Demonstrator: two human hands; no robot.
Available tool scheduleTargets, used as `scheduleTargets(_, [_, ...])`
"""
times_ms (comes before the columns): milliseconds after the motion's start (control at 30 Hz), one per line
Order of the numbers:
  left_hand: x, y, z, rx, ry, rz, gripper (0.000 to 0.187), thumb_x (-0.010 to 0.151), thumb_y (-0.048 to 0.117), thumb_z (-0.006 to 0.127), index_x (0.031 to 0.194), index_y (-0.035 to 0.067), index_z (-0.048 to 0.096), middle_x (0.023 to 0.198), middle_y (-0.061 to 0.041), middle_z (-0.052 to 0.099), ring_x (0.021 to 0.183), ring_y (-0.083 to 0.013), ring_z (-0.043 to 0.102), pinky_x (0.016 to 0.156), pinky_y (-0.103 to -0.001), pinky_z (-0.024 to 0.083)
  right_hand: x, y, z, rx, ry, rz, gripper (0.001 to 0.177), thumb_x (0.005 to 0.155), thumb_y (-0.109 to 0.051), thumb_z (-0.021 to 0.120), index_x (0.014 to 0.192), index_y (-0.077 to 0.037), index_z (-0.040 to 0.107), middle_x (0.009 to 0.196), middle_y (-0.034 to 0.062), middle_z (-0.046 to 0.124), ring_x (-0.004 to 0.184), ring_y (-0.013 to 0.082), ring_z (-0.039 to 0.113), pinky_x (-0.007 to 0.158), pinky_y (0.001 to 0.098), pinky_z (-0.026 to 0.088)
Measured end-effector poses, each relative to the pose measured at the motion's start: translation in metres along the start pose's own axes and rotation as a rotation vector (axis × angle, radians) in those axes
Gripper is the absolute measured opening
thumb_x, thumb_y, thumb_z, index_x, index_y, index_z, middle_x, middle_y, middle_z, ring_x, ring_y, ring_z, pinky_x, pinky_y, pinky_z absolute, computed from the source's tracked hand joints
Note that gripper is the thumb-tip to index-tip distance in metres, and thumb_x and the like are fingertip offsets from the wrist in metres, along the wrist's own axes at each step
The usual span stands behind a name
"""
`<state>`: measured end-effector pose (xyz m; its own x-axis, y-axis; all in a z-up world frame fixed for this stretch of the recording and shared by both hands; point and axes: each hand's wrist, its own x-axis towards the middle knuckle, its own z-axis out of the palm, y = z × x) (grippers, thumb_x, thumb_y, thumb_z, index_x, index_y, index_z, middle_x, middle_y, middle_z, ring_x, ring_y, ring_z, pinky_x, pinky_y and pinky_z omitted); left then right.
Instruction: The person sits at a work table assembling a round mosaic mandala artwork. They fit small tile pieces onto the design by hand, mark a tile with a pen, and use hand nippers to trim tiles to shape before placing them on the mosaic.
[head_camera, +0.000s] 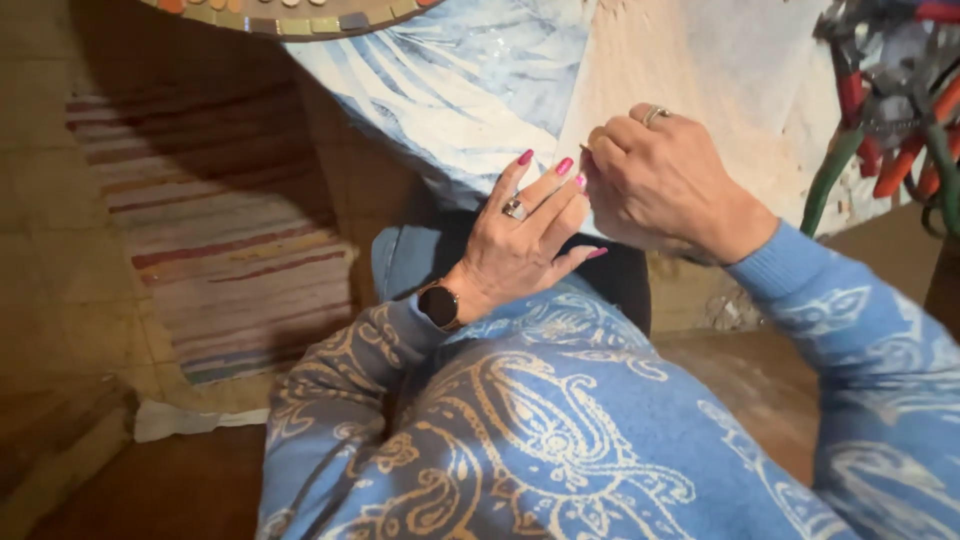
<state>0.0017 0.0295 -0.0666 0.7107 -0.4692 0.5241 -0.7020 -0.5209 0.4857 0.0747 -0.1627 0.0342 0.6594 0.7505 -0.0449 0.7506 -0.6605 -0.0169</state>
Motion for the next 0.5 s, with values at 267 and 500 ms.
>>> scheduleTargets(267, [-0.001,0.0,-0.001,-0.038,0.037,0.019,0.061,0.092,0.042,0.08,0.13,0.001,0.055,0.133,-0.017,0.06,0.136,-0.0324,0.053,0.122,-0.06,0.032,-0.014,0.009,0.012,0.042,-0.024,-0.006,0.015,0.083,-0.019,0.07,0.089,-0.007,0.064,0.083,0.0072,0.061,0.077,0.027,0.062,0.065,0.0384,0.051])
scheduleTargets(500, [0.001,-0.001,0.0,-0.03,0.045,0.016,0.06,0.095,0.043,0.079,0.131,0.001,0.056,0.133,-0.017,0.061,0.136,-0.0319,0.053,0.122,-0.059,0.032,-0.057,0.015,0.015,0.063,0.001,-0.027,0.023,0.076,-0.016,0.068,0.096,-0.005,0.065,0.087,0.0081,0.061,0.08,0.0272,0.062,0.065,0.0387,0.052])
